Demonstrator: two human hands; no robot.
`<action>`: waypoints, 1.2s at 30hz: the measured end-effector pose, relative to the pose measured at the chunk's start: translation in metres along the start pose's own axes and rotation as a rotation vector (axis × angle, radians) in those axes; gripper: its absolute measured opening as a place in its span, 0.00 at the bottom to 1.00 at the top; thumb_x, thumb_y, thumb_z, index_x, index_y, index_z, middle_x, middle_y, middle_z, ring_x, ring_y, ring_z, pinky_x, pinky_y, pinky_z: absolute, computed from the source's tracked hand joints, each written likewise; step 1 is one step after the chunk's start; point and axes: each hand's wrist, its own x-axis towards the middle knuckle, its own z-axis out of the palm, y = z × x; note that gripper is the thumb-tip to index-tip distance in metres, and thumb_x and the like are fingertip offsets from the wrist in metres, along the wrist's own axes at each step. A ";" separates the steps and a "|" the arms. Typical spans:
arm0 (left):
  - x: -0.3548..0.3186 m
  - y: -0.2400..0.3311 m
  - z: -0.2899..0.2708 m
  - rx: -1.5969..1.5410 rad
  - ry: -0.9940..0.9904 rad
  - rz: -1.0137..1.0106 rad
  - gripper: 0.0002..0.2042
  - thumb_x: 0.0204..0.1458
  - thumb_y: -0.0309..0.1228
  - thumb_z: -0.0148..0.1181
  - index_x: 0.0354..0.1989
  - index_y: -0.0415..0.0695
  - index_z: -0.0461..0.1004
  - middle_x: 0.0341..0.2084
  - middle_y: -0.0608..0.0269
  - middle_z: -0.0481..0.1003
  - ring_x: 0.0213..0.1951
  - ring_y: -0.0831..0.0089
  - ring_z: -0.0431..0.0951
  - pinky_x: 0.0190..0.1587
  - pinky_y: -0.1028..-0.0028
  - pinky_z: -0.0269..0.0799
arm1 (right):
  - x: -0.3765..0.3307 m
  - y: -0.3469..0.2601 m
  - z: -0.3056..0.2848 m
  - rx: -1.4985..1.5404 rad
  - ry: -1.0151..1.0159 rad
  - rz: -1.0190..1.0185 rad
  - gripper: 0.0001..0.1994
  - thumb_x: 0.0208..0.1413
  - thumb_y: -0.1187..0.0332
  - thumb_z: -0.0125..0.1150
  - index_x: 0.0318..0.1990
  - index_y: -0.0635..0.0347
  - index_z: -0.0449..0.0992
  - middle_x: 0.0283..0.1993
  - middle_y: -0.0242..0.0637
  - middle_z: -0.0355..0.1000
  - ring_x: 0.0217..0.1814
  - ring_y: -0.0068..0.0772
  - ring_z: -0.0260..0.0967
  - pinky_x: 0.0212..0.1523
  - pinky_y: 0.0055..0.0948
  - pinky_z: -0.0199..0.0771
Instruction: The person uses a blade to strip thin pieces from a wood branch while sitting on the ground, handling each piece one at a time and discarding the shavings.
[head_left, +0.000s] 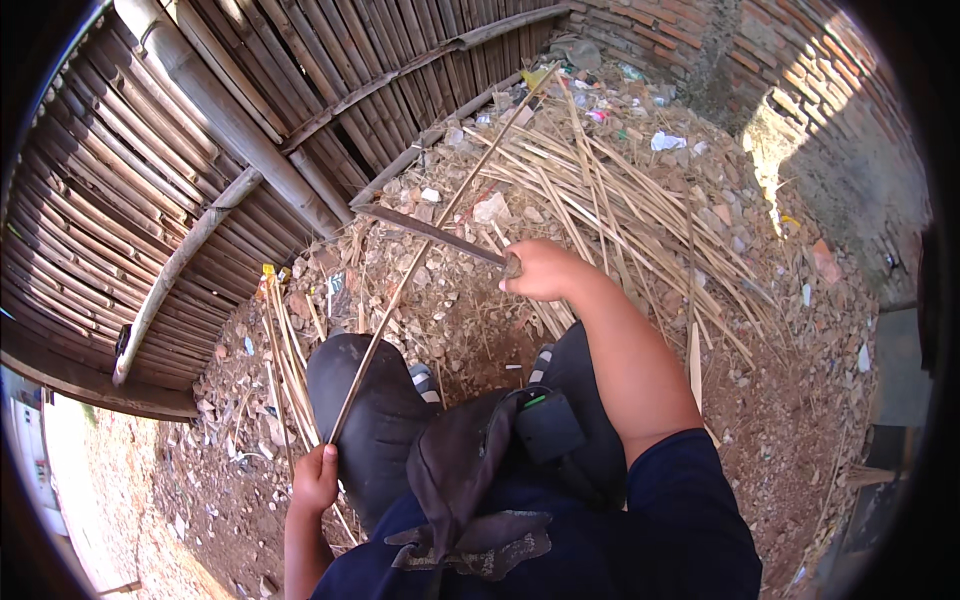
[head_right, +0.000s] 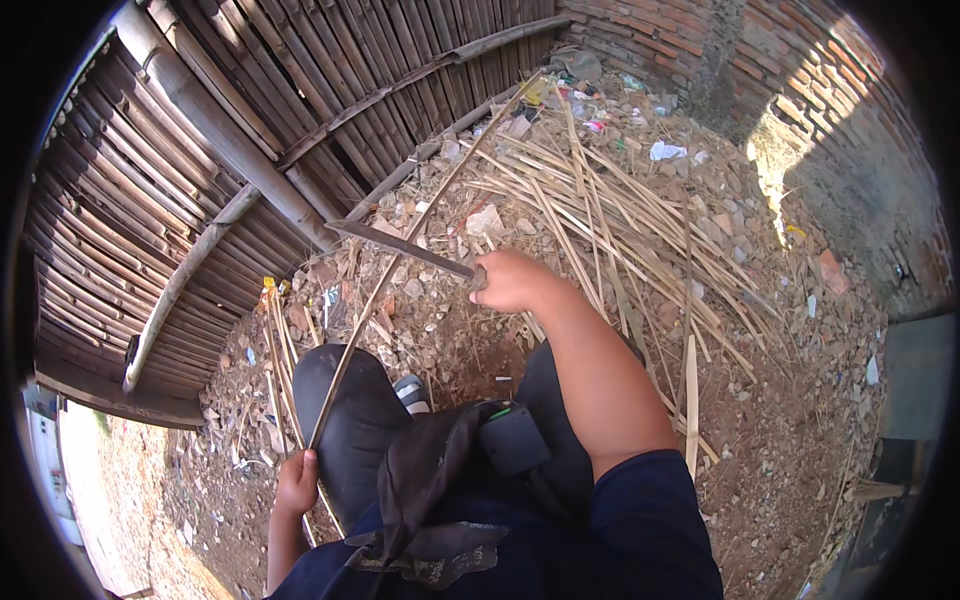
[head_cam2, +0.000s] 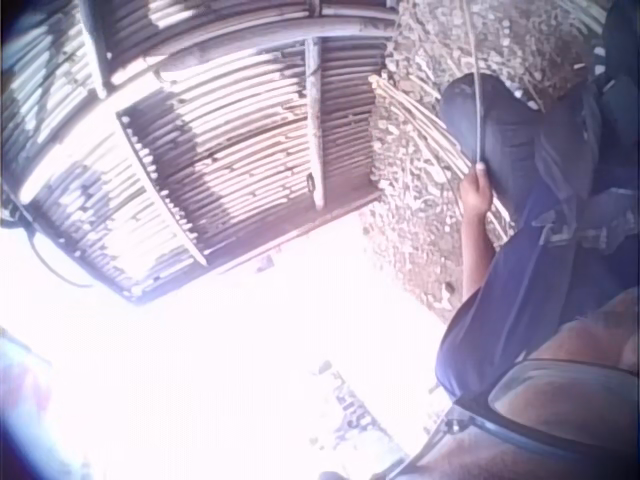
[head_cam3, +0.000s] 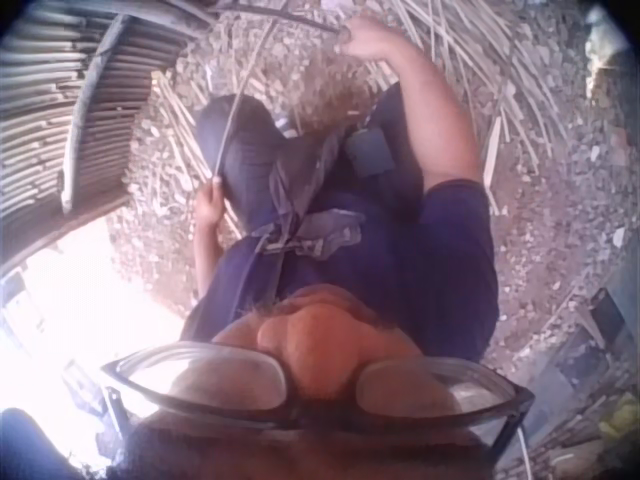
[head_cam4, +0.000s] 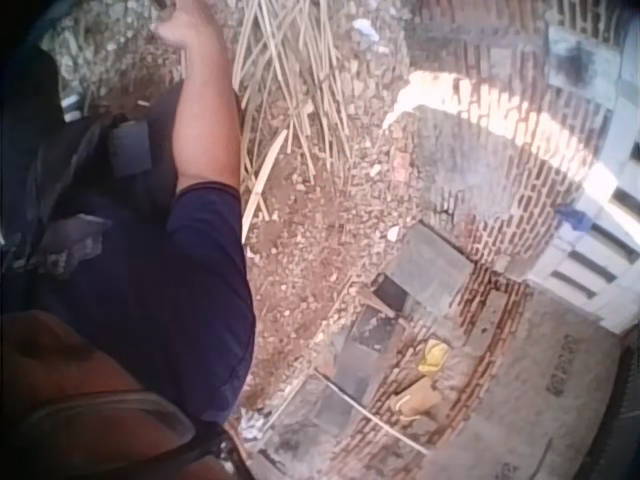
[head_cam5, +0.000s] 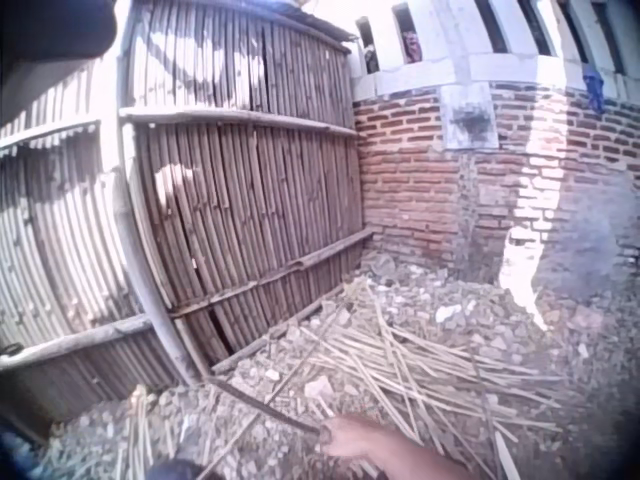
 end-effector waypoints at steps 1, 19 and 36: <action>0.000 0.001 0.000 -0.003 -0.002 0.001 0.26 0.69 0.46 0.46 0.24 0.36 0.68 0.15 0.51 0.67 0.20 0.61 0.67 0.28 0.60 0.64 | -0.002 -0.005 0.003 0.001 -0.002 0.000 0.25 0.51 0.56 0.70 0.54 0.60 0.78 0.49 0.53 0.78 0.55 0.55 0.75 0.57 0.44 0.74; 0.000 -0.003 0.001 -0.038 0.002 0.018 0.26 0.69 0.46 0.47 0.23 0.37 0.67 0.14 0.57 0.65 0.21 0.69 0.65 0.27 0.63 0.63 | -0.001 0.007 -0.006 0.021 -0.007 -0.001 0.23 0.53 0.56 0.70 0.53 0.57 0.79 0.48 0.51 0.78 0.53 0.52 0.76 0.56 0.43 0.74; 0.001 -0.019 0.007 -0.141 -0.018 0.009 0.25 0.70 0.45 0.45 0.22 0.39 0.65 0.14 0.65 0.61 0.22 0.76 0.60 0.25 0.67 0.58 | -0.001 -0.001 0.001 0.000 -0.086 -0.032 0.27 0.54 0.57 0.69 0.59 0.60 0.75 0.53 0.53 0.77 0.57 0.53 0.74 0.59 0.43 0.73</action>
